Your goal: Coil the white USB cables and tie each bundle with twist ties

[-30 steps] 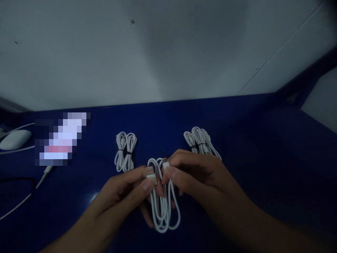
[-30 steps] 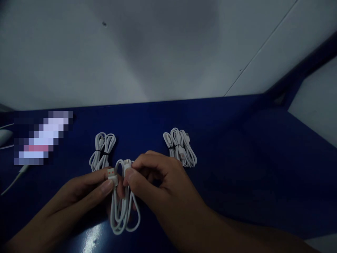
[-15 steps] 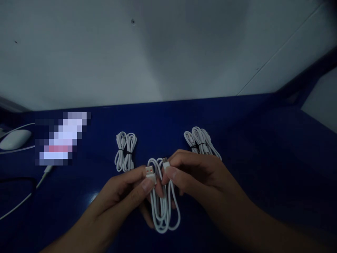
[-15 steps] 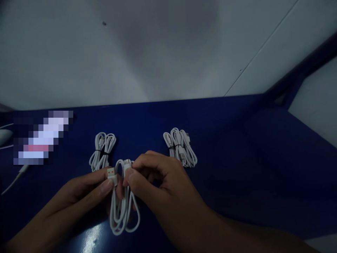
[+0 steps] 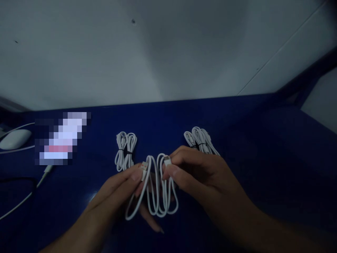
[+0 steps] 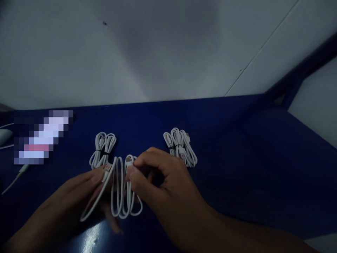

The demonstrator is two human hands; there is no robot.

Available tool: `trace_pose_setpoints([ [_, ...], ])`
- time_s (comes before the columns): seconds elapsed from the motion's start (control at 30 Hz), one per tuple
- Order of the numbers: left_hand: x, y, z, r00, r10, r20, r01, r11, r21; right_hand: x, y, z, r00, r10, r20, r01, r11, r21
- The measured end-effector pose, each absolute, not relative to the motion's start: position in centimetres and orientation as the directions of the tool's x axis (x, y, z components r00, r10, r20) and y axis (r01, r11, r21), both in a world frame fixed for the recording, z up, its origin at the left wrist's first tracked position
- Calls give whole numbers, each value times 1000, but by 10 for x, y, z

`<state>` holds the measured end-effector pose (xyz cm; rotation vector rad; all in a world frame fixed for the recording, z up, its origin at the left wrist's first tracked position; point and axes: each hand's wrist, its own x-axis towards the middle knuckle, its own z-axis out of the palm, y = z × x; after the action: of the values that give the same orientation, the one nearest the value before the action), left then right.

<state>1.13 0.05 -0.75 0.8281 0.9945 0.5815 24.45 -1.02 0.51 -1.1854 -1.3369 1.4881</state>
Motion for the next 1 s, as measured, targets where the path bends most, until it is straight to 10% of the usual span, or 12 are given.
trace_pose_setpoints([
  [0.53,8,1,-4,369,823,-431,-64,486,872,241,-13,3,21,976,-217,-57,-216,-975],
  [1.0,11,6,-3,383,810,-445,-135,525,840,243,-11,2,-104,952,-288,-160,-302,-940],
])
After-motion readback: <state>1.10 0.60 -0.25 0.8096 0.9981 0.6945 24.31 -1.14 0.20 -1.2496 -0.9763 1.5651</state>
